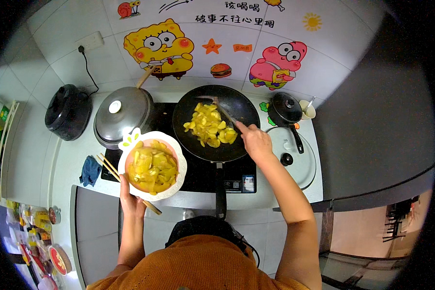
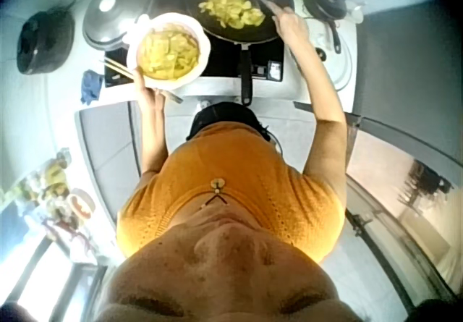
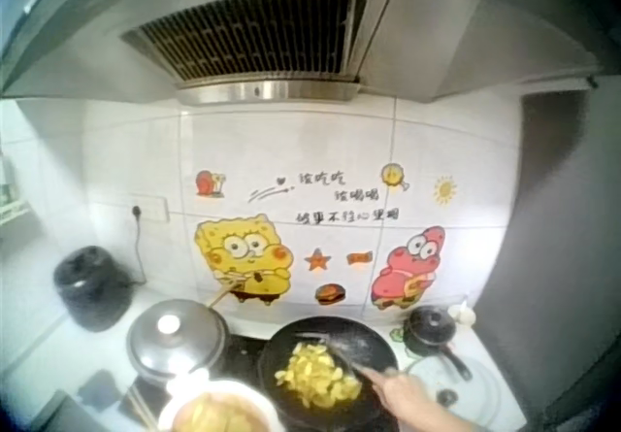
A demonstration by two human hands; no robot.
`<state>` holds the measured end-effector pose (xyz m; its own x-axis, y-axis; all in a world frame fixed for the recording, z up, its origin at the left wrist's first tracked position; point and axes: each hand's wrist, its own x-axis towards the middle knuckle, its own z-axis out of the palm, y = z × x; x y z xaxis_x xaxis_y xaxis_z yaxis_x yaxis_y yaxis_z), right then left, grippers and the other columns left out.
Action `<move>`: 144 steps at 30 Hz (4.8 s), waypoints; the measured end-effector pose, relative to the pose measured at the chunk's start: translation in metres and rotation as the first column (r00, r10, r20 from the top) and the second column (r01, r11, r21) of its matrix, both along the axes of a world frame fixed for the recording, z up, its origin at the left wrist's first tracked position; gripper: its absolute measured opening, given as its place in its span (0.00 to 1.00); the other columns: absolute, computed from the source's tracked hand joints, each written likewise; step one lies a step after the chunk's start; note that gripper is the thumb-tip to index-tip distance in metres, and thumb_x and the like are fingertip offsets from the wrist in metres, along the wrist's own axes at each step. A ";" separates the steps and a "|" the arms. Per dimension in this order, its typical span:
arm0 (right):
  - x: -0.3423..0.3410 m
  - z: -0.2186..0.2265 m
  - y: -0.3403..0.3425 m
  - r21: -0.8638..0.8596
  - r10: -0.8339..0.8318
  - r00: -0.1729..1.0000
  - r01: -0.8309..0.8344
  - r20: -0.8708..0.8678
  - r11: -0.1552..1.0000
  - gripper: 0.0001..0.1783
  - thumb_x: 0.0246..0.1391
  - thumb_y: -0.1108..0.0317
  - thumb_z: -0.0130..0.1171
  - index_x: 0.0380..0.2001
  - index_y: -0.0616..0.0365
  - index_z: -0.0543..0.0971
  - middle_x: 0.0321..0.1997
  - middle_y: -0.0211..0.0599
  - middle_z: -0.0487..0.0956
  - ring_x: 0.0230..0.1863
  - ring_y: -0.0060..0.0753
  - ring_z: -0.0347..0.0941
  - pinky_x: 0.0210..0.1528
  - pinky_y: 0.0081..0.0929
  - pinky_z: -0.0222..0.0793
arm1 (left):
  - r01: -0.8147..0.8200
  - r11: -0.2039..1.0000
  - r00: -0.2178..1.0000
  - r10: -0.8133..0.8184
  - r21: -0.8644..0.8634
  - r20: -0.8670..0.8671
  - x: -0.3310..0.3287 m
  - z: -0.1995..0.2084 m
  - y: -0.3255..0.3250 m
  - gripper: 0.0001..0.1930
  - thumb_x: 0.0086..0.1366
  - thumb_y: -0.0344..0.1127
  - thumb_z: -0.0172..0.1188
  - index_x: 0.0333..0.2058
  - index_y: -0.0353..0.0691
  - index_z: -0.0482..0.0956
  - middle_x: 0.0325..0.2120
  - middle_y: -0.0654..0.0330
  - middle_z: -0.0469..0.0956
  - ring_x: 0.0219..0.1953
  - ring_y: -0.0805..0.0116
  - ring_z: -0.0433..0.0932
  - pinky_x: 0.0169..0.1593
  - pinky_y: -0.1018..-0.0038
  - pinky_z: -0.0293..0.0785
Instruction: The person stir-fries sliced potatoes in a wok with a spatula, then retrieves a bowl from a drawer and transfers the cooked potatoes into the bowl using the spatula.
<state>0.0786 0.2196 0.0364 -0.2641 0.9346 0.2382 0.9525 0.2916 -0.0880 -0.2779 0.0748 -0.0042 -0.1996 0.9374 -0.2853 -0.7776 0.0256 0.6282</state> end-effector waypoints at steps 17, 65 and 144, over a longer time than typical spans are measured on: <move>0.047 0.026 -0.037 0.153 0.061 0.988 -0.083 0.141 0.985 0.17 0.49 0.67 0.57 0.44 0.38 0.79 0.25 0.35 0.71 0.27 0.37 0.73 0.26 0.33 0.71 | 0.011 1.000 1.000 -0.011 -0.013 0.004 0.000 -0.007 0.002 0.27 0.66 0.56 0.47 0.53 0.41 0.66 0.40 0.61 0.76 0.22 0.83 0.70 0.13 0.88 0.50; 0.050 0.065 -0.046 -0.062 -0.029 0.981 0.041 0.192 0.997 0.13 0.50 0.64 0.59 0.41 0.42 0.81 0.27 0.36 0.76 0.28 0.43 0.75 0.30 0.37 0.72 | -0.060 0.997 0.998 0.060 -0.045 -0.001 0.001 -0.004 0.009 0.25 0.67 0.54 0.46 0.52 0.40 0.68 0.39 0.60 0.78 0.14 0.82 0.65 0.12 0.89 0.53; 0.016 0.044 -0.030 -0.102 0.226 0.968 -0.215 0.108 0.971 0.17 0.50 0.65 0.58 0.46 0.43 0.77 0.28 0.36 0.74 0.26 0.42 0.75 0.29 0.37 0.73 | 0.070 0.982 0.998 -0.069 -0.175 0.008 -0.001 0.000 0.008 0.25 0.66 0.57 0.47 0.50 0.42 0.69 0.36 0.66 0.77 0.19 0.86 0.68 0.14 0.88 0.48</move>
<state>0.0947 0.1898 0.0804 -0.4873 0.8661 0.1116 0.8707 0.4916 -0.0141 -0.2793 0.0829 -0.0039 -0.1350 0.8844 -0.4467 -0.7711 0.1893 0.6079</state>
